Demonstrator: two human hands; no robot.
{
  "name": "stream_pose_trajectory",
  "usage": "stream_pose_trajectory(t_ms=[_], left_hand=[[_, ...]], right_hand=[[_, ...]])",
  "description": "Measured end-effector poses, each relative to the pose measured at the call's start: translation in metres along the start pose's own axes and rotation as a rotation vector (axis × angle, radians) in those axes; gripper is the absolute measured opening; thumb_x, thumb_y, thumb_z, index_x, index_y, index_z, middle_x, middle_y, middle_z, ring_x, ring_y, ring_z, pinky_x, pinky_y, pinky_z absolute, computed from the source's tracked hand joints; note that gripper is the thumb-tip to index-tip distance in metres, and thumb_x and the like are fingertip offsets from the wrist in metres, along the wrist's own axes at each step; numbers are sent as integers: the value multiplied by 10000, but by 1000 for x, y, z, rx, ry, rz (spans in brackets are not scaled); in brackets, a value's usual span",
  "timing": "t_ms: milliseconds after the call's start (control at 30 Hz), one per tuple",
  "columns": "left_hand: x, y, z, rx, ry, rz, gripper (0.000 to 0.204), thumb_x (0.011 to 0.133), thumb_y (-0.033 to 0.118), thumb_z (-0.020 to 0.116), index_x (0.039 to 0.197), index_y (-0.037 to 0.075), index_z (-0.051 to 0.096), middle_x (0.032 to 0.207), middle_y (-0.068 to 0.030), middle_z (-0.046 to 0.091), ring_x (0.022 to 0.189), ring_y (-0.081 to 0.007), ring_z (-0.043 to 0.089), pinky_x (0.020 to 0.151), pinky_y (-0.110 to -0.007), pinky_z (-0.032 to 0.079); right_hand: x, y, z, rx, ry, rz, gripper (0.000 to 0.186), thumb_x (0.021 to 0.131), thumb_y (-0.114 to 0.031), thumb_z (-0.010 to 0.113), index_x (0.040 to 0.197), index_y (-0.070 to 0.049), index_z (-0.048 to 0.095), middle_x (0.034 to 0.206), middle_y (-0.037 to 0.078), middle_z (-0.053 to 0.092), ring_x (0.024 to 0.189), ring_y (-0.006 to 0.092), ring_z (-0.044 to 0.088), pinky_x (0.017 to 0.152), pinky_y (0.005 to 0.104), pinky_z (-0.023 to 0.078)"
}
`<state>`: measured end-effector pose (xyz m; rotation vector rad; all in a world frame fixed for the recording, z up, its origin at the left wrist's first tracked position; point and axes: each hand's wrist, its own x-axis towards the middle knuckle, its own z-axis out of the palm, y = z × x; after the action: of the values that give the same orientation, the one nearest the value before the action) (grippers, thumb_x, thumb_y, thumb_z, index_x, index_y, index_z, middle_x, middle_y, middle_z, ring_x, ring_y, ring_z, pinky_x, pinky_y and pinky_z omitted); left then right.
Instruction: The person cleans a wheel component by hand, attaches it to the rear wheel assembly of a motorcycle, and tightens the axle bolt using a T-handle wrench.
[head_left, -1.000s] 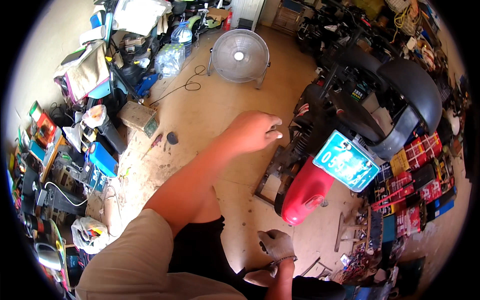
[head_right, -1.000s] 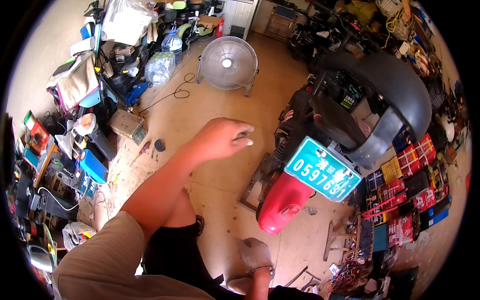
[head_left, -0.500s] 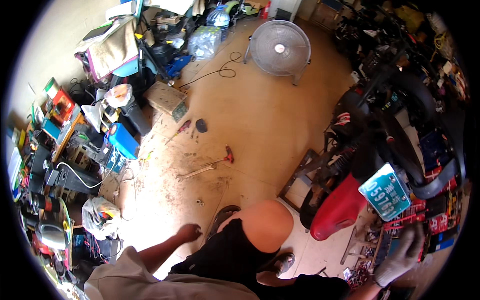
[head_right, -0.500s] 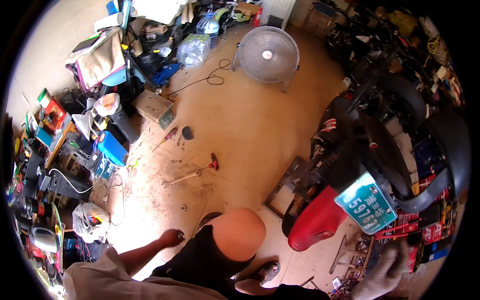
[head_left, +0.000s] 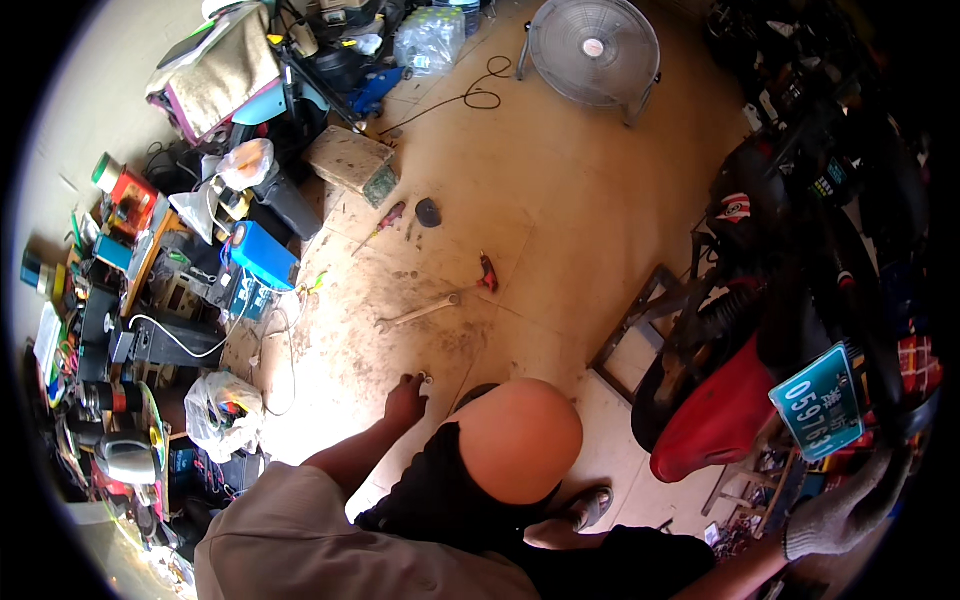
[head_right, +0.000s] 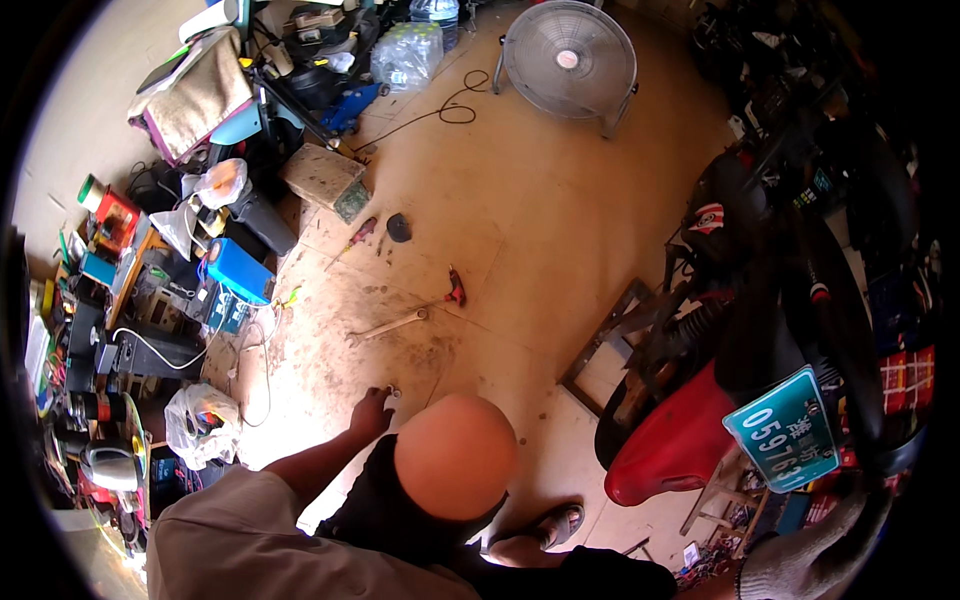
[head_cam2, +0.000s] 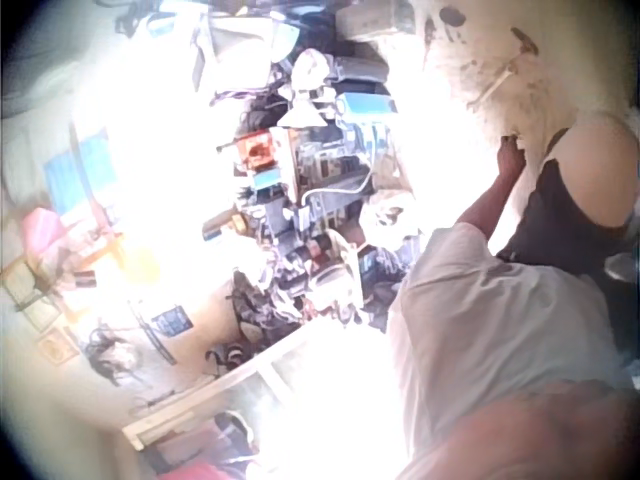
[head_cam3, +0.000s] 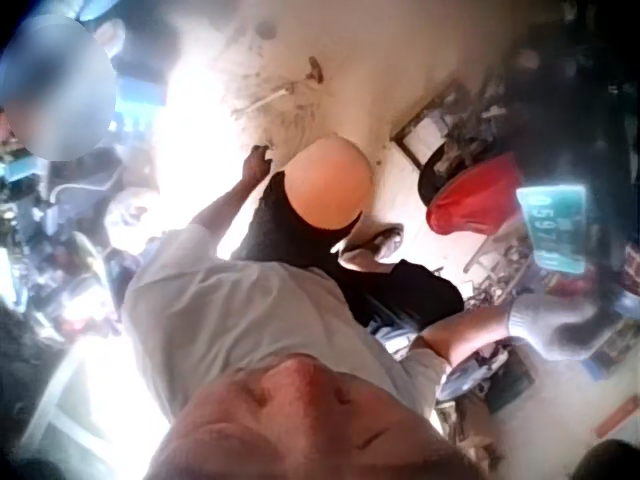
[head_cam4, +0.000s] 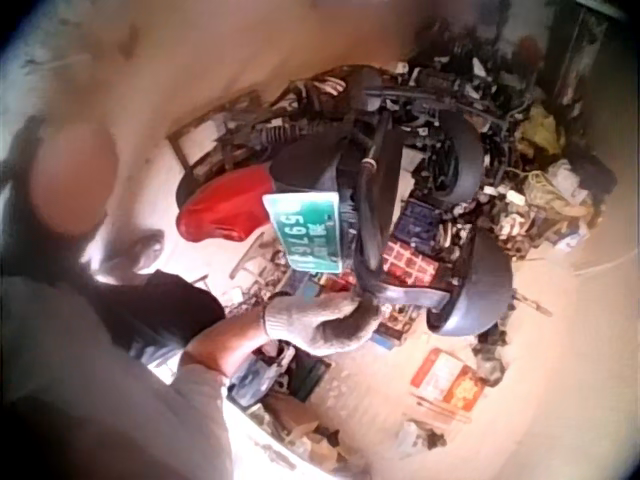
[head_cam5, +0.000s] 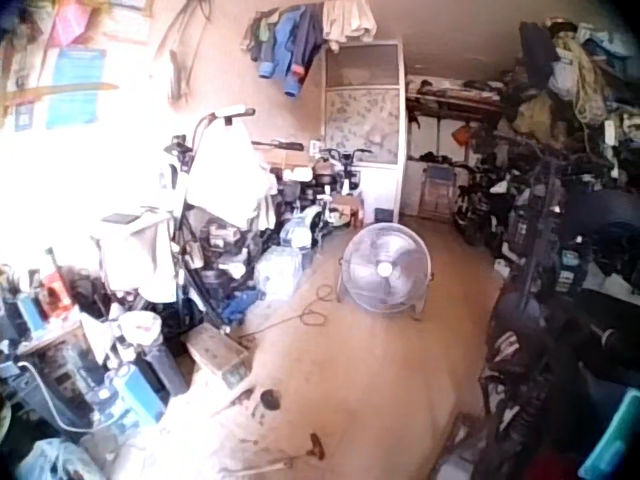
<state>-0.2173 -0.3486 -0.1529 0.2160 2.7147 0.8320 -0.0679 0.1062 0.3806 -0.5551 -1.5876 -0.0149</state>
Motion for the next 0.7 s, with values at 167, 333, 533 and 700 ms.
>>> stream_pose_trajectory(t_ms=[167, 333, 533, 700], left_hand=[[46, 13, 6, 87, -36, -98, 283, 828, 122, 757, 1084, 51, 658, 1191, -240, 570, 989, -450, 661, 831, -539, 558], [62, 9, 27, 248, -128, -143, 223, 780, -7, 703, 1001, 11, 675, 1171, -264, 567, 999, -452, 655, 846, -535, 567], [62, 8, 20, 295, -180, -126, 256, 751, -29, 704, 1003, 7, 678, 1161, -243, 580, 1011, -436, 660, 863, -509, 577], [66, -15, 13, 352, -94, -173, 362, 765, -46, 696, 1118, 4, 636, 1295, -250, 549, 1109, -417, 627, 895, -486, 581]], right_hand=[[-15, 10, -4, -62, -111, 28, 409, 1029, -233, 650, 1365, 2, 646, 1390, 167, 646, 1262, 257, 630, 1047, 335, 523], [-22, 10, -5, -130, -318, -64, 372, 1065, -193, 578, 1369, 14, 636, 1417, 167, 623, 1298, 275, 600, 1076, 385, 505], [-21, -25, 17, 42, -216, -210, 171, 950, -73, 738, 1072, 45, 750, 1063, 131, 770, 936, 208, 730, 844, 302, 587], [-16, -19, 13, 76, -216, -174, 232, 958, -137, 745, 1095, 50, 744, 1071, 152, 762, 951, 235, 727, 865, 317, 582]])
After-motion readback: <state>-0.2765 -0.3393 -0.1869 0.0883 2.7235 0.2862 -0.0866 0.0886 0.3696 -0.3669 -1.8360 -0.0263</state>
